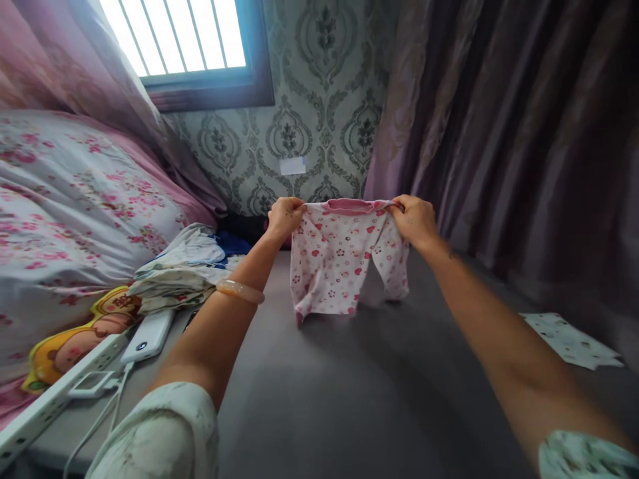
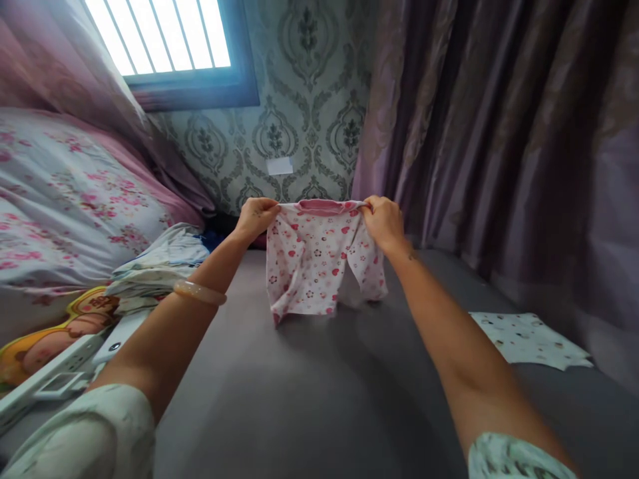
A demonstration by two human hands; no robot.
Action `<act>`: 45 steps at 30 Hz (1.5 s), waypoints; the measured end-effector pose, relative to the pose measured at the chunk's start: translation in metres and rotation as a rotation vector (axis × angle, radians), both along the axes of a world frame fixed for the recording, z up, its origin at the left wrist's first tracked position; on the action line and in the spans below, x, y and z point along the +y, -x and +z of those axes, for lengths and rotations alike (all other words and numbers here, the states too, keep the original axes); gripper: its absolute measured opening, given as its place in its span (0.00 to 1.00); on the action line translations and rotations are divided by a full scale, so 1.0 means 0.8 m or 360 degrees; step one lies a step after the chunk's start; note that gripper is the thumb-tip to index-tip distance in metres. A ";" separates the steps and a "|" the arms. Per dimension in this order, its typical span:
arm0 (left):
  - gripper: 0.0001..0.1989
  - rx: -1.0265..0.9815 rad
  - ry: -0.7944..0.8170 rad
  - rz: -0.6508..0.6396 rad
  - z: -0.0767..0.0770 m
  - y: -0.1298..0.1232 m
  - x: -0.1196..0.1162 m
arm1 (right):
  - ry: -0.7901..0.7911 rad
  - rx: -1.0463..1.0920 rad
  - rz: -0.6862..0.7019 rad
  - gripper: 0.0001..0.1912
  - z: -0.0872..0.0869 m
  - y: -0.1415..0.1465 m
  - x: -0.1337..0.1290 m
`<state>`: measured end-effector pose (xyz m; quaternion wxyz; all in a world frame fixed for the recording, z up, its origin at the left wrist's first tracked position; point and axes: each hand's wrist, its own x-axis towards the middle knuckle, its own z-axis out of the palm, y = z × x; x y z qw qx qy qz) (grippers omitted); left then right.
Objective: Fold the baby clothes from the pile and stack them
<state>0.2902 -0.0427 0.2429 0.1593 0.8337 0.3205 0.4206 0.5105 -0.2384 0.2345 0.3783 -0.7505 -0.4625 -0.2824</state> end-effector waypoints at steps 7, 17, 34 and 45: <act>0.11 -0.0257 -0.0008 0.0031 0.001 -0.005 -0.013 | -0.0104 0.0101 0.0066 0.14 0.006 0.016 0.005; 0.12 -0.0485 -0.0739 0.0221 0.010 0.028 -0.056 | -0.0324 -0.0233 0.0058 0.16 0.024 0.040 -0.032; 0.19 0.0491 -0.0863 0.0010 -0.057 0.102 -0.050 | 0.0755 0.0326 0.0563 0.23 -0.008 0.035 -0.067; 0.18 0.1058 -0.0313 0.0002 -0.268 0.023 0.011 | 0.1349 0.0308 0.0216 0.15 -0.229 -0.011 0.019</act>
